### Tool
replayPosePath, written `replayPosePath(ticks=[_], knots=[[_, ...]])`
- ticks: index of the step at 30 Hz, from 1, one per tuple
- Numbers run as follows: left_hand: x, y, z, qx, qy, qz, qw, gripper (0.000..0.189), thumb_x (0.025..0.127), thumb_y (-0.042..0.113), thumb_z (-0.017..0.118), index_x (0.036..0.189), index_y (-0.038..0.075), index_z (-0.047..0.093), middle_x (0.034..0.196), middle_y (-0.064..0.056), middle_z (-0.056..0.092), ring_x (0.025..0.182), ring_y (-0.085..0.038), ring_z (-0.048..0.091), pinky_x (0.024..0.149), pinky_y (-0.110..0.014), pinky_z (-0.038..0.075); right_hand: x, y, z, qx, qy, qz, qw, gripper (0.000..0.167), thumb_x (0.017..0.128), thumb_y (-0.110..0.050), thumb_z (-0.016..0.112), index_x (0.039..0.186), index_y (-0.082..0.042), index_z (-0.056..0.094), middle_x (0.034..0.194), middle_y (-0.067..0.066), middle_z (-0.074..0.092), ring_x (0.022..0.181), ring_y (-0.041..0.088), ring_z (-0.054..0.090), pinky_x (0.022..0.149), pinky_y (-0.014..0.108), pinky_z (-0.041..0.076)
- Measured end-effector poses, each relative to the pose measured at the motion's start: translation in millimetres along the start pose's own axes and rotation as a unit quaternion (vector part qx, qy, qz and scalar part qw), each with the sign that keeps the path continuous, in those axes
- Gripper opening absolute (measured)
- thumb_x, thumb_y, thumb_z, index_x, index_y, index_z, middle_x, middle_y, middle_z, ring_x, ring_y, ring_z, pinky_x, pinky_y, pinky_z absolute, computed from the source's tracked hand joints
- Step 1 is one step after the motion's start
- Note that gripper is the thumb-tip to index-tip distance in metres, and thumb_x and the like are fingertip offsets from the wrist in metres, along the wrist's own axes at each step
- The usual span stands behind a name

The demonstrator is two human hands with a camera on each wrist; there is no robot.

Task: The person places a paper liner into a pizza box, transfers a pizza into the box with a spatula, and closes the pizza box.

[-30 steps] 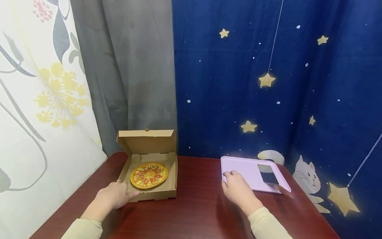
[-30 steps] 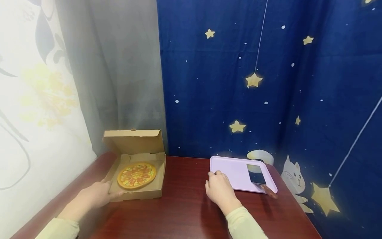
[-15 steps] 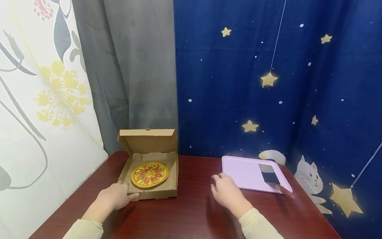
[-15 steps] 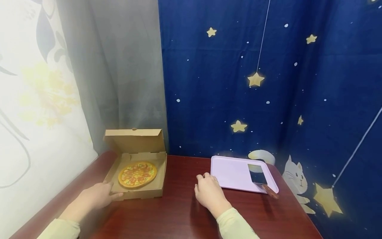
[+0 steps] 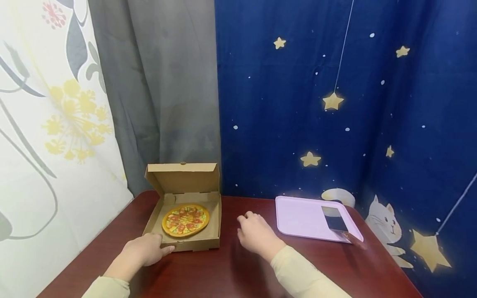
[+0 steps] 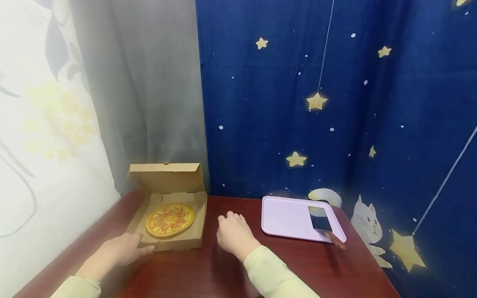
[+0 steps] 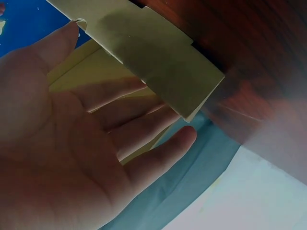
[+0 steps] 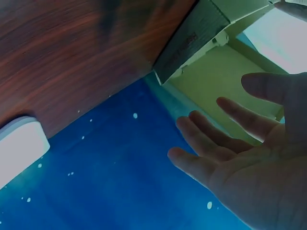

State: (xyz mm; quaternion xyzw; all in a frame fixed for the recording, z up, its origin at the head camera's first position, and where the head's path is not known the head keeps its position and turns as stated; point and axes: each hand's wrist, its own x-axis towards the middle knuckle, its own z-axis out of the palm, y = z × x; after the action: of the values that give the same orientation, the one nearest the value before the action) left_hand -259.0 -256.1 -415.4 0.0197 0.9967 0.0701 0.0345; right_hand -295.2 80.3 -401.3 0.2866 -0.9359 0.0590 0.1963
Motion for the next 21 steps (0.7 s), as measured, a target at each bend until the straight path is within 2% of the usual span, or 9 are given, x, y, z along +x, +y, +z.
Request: replayPosePath(ticks=[4, 10, 17, 21], knots=[[0.7, -1.9, -0.8, -0.003, 0.008, -0.001, 1.0, 0.065, 0.098, 0.062, 0.066, 0.11, -0.002, 0.069, 0.119, -0.028, 0.071, 0.114, -0.047, 0.071, 0.083, -0.07, 0.055, 10.1, -8, 5, 0.005, -0.004, -0.016, 0.9999, 0.025, 0.094, -0.018, 0.073, 0.114, -0.003, 0.074, 0.104, 0.013, 0.073, 0.092, 0.028, 0.072, 0.092, 0.039, 0.06], [-0.7, -4.3, 1.3, -0.011, 0.0, -0.003, 0.9999, 0.087, 0.099, 0.069, 0.058, 0.132, -0.012, 0.063, 0.137, -0.037, 0.062, 0.128, -0.056, 0.061, 0.092, -0.073, 0.052, 16.5, -19, 15, 0.023, -0.029, -0.023, 0.9991, 0.031, 0.094, -0.017, 0.072, 0.12, -0.002, 0.073, 0.112, 0.013, 0.073, 0.096, 0.028, 0.073, 0.095, 0.036, 0.061], [1.5, -11.8, 4.5, 0.002, 0.015, -0.009, 0.9998, 0.097, 0.101, 0.07, 0.055, 0.143, -0.018, 0.051, 0.148, -0.046, 0.047, 0.139, -0.062, 0.049, 0.098, -0.078, 0.049, 17.4, -35, 22, 0.016, -0.056, -0.044, 0.9973, 0.032, 0.096, -0.018, 0.069, 0.125, -0.004, 0.072, 0.126, 0.012, 0.071, 0.11, 0.026, 0.073, 0.101, 0.035, 0.06], [0.6, -15.5, 3.4, 0.005, 0.028, -0.014, 0.9995, 0.092, 0.102, 0.064, 0.057, 0.143, -0.019, 0.051, 0.148, -0.047, 0.047, 0.138, -0.062, 0.048, 0.097, -0.077, 0.049, 15.4, -43, 27, 0.006, -0.075, -0.047, 0.9961, 0.039, 0.097, -0.019, 0.068, 0.135, -0.009, 0.069, 0.147, 0.013, 0.064, 0.128, 0.027, 0.069, 0.106, 0.043, 0.058]])
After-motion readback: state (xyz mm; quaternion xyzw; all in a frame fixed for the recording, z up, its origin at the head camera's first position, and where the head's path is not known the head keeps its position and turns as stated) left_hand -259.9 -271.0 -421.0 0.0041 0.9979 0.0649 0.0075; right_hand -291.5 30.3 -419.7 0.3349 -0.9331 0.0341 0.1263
